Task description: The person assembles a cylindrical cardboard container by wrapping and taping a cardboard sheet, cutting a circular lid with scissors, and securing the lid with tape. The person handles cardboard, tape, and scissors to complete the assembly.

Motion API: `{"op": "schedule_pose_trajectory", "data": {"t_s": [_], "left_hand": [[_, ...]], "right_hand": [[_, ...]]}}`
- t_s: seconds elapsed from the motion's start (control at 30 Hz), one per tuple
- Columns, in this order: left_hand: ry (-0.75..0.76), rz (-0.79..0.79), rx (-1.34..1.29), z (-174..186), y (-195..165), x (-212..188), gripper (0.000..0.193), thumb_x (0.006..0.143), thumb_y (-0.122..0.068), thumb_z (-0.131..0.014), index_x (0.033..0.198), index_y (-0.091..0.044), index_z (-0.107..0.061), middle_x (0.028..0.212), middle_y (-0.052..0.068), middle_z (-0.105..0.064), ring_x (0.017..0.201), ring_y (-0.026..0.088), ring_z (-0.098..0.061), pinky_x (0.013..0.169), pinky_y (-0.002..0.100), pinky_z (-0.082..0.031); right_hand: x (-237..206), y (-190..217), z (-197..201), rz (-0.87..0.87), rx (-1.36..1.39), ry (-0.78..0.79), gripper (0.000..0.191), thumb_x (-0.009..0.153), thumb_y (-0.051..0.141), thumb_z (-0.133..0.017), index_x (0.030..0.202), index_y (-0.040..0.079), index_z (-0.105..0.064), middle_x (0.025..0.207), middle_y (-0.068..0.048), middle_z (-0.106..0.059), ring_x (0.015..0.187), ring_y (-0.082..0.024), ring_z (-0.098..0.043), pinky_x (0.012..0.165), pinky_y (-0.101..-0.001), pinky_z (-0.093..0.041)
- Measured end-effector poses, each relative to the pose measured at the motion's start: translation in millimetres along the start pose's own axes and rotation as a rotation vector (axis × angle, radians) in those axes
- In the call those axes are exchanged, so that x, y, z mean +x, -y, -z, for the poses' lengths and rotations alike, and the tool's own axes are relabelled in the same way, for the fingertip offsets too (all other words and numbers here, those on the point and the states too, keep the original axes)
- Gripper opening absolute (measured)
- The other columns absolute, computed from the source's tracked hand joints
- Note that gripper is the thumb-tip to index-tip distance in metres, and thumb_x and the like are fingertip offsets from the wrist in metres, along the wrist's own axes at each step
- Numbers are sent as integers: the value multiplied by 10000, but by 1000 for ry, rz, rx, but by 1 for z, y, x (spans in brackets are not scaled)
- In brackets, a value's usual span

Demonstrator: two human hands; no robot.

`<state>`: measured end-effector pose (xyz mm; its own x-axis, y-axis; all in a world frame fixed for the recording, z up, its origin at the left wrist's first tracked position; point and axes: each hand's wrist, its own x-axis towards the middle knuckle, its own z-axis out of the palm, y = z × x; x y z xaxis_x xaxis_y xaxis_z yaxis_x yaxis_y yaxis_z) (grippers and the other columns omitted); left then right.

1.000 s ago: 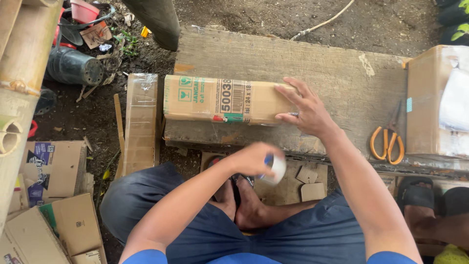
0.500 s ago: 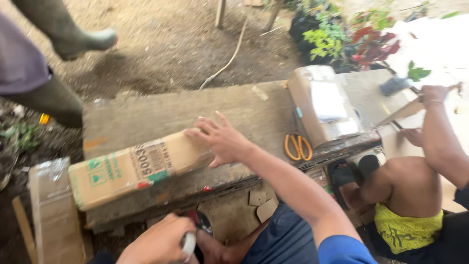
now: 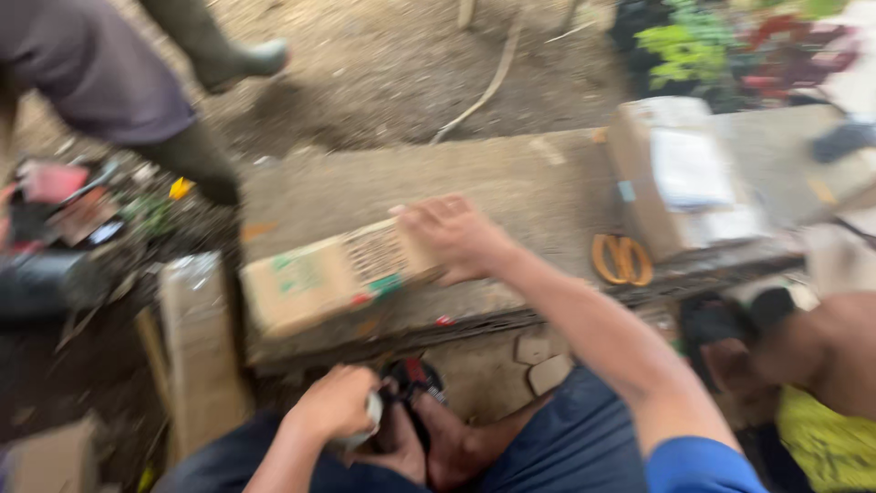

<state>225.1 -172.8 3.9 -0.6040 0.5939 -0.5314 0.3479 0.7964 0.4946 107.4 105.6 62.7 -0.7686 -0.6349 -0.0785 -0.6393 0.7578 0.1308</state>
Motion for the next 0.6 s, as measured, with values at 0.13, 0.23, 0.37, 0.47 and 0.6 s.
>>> {"op": "schedule_pose_trajectory", "data": {"t_s": [0.13,0.23,0.37,0.47,0.6], "left_hand": [[-11,81,-33,2,-2,2,503,597,-145,-896,1083,-164,-763,1137,130,-717,1155,384,-618,961,505,-522],[14,44,9,5,-7,9,411,622,-155,-893,1002,-74,-760,1095,155,-734,1125,387,-655,992,490,-521],[62,71,36,7,-11,13,412,632,-147,-890,1016,-64,-764,1088,163,-738,1151,393,-645,988,480,-533],[85,104,15,2,-10,19,460,619,-154,-902,1051,-79,-764,1114,150,-733,1191,390,-617,960,490,-545],[113,129,0,-2,-7,25,518,631,-149,-903,1122,-97,-747,1137,148,-728,1223,383,-592,970,490,-534]], "right_hand": [[-8,-19,-9,-29,-10,86,1287,555,608,-906,1584,247,-223,1514,-158,-384,1411,-371,-366,1176,-555,-282],[-9,-24,-11,-26,-82,62,1256,535,754,-820,1582,362,-247,1625,-137,-271,1479,-374,-234,1188,-617,-167],[-12,-28,-6,-32,201,-161,1091,688,782,-659,1560,251,-275,1646,-183,-146,1516,-390,-119,1163,-692,-10],[-13,-32,-8,-256,376,-325,626,1074,591,-393,1637,330,-311,1745,-121,-203,1645,-343,-129,1305,-663,5],[-2,-36,-28,-320,302,-126,613,975,611,-460,1513,316,-465,1635,-156,-276,1533,-369,-118,1169,-687,33]]}}
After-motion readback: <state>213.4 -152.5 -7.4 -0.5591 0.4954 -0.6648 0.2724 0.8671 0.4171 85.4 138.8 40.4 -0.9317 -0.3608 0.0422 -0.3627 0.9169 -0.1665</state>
